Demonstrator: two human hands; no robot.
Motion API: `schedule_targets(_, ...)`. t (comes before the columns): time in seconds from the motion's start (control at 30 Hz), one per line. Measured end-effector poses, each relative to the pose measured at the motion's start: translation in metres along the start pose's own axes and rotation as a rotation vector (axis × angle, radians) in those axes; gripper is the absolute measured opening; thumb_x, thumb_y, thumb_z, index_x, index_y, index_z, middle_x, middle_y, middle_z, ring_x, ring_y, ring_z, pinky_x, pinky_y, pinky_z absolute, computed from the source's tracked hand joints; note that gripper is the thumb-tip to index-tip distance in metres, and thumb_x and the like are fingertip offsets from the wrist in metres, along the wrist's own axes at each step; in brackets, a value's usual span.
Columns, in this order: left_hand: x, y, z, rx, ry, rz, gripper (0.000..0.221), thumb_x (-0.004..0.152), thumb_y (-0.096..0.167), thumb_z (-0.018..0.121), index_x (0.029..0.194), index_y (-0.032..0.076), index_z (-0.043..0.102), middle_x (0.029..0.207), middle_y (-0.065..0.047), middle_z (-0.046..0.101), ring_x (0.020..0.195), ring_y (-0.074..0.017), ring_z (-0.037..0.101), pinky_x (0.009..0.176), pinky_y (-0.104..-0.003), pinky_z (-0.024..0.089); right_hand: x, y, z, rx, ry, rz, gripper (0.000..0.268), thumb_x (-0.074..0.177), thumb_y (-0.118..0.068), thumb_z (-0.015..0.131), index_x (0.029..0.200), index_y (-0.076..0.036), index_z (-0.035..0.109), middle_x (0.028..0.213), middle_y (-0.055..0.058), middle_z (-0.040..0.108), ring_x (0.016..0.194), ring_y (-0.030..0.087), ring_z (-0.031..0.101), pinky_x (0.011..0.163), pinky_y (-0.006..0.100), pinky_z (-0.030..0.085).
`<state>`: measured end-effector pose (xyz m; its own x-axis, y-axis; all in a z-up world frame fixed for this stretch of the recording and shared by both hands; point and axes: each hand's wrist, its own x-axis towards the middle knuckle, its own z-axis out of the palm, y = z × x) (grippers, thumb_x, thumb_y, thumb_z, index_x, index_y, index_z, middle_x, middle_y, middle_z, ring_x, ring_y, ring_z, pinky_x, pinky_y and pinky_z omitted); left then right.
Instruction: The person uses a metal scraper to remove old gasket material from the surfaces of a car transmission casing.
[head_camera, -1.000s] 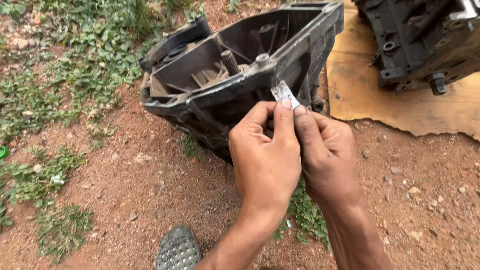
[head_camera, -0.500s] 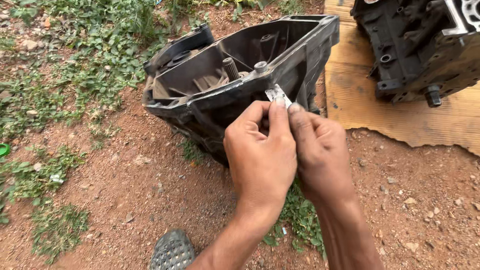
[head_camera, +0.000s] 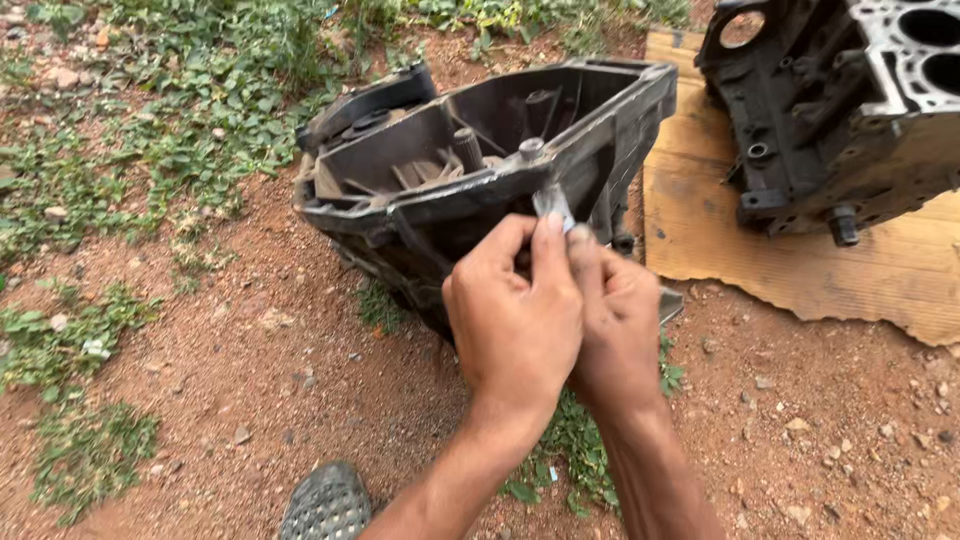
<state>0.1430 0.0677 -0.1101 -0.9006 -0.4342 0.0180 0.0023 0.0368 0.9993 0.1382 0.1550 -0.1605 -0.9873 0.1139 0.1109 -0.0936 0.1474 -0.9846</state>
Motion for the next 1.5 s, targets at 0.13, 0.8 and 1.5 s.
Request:
schedule_targets(0.13, -0.002, -0.011, -0.002, 0.044, 0.007, 0.013, 0.024, 0.097, 0.022, 0.065, 0.084, 0.002, 0.072, 0.051, -0.004, 0.059, 0.04, -0.004, 0.051, 0.038, -0.032, 0.036, -0.007, 0.005, 0.001, 0.019, -0.01, -0.029, 0.044, 0.111, -0.027, 0.05, 0.085, 0.0, 0.071, 0.067, -0.003, 0.063, 0.06, 0.001, 0.051, 0.048, 0.022, 0.041)
schedule_targets(0.8, 0.009, -0.025, -0.012, -0.169, -0.136, 0.059, 0.027, 0.102, 0.024, 0.066, 0.09, 0.002, 0.076, 0.067, 0.001, 0.07, 0.061, -0.001, 0.055, 0.052, -0.023, 0.047, -0.008, -0.006, 0.017, -0.44, 0.158, -0.368, 0.04, 0.111, -0.021, 0.053, 0.083, 0.003, 0.066, 0.053, 0.007, 0.052, 0.048, 0.007, 0.044, 0.042, 0.031, 0.037)
schedule_targets(1.5, 0.018, -0.038, -0.019, -0.638, -0.296, -0.305, 0.023, 0.098, 0.017, 0.07, 0.086, -0.002, 0.075, 0.074, 0.001, 0.07, 0.063, -0.0028, 0.057, 0.056, -0.022, 0.048, -0.015, -0.002, 0.041, -0.549, 0.316, -0.321, 0.039, 0.11, -0.02, 0.052, 0.082, 0.002, 0.068, 0.05, 0.011, 0.054, 0.041, 0.013, 0.05, 0.039, 0.037, 0.036)
